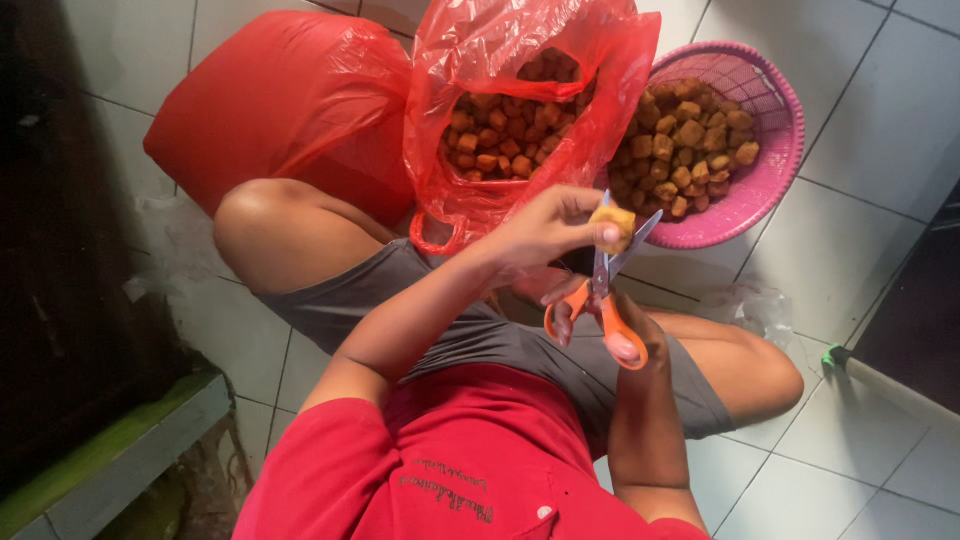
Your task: The person sits on the floor and uses orange-handled scissors to cut small brown food items one by one. They pick each item from a red plastic bag, cut it, and place the pieces into a pink basket.
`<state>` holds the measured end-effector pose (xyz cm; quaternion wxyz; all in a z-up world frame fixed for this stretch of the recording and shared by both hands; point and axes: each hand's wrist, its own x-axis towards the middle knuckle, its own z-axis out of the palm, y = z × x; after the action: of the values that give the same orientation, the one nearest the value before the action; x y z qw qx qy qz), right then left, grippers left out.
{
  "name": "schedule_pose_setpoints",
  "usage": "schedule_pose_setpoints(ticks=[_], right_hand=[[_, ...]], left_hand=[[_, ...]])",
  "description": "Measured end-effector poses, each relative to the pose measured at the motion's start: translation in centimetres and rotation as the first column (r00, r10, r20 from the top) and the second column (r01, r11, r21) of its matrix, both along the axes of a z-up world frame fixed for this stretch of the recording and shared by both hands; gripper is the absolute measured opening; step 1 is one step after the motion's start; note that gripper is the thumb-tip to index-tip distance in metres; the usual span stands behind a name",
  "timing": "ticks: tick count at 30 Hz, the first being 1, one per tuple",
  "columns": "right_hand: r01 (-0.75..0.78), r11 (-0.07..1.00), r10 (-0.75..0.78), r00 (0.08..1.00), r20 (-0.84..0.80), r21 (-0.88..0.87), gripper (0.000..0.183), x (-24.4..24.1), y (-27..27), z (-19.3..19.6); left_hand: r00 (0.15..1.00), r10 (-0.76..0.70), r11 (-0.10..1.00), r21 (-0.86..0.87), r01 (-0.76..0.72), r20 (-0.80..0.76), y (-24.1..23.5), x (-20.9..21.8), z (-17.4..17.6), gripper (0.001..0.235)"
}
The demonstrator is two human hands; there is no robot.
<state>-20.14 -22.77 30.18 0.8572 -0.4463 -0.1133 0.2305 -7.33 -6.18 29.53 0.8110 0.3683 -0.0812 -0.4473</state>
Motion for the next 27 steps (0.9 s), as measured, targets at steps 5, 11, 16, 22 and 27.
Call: schedule_pose_setpoints(ticks=[5,11,16,22,27], right_hand=[[-0.097,0.953,0.071,0.992,-0.101,-0.286,0.072,0.2,-1.6,-3.6],[-0.100,0.919,-0.177,0.760,-0.625,-0.382,0.054,0.4,-2.6,-7.1],[0.167,0.942,-0.301,0.804,-0.513,-0.291,0.046,1.0,-1.2,-9.6],[0.581,0.779,-0.625,0.748,-0.222,-0.236,0.037,-0.9,0.9,-11.1],[0.659,0.715,-0.688,0.723,-0.067,-0.232,0.052,-1.9,-2.0,-9.1]], left_hand=[[0.996,-0.046,0.999,0.019,0.044,0.076,0.6,-0.6,-0.8,0.021],[0.952,-0.051,0.997,0.069,0.031,0.302,0.5,-1.0,-1.8,0.026],[0.998,-0.044,0.991,0.127,0.038,0.043,-0.6,-1.0,-6.0,0.027],[0.989,0.145,0.959,0.242,-0.143,0.011,-7.4,0.3,-12.6,0.038],[0.973,0.039,0.896,0.423,-0.135,0.226,-14.9,1.9,-10.8,0.063]])
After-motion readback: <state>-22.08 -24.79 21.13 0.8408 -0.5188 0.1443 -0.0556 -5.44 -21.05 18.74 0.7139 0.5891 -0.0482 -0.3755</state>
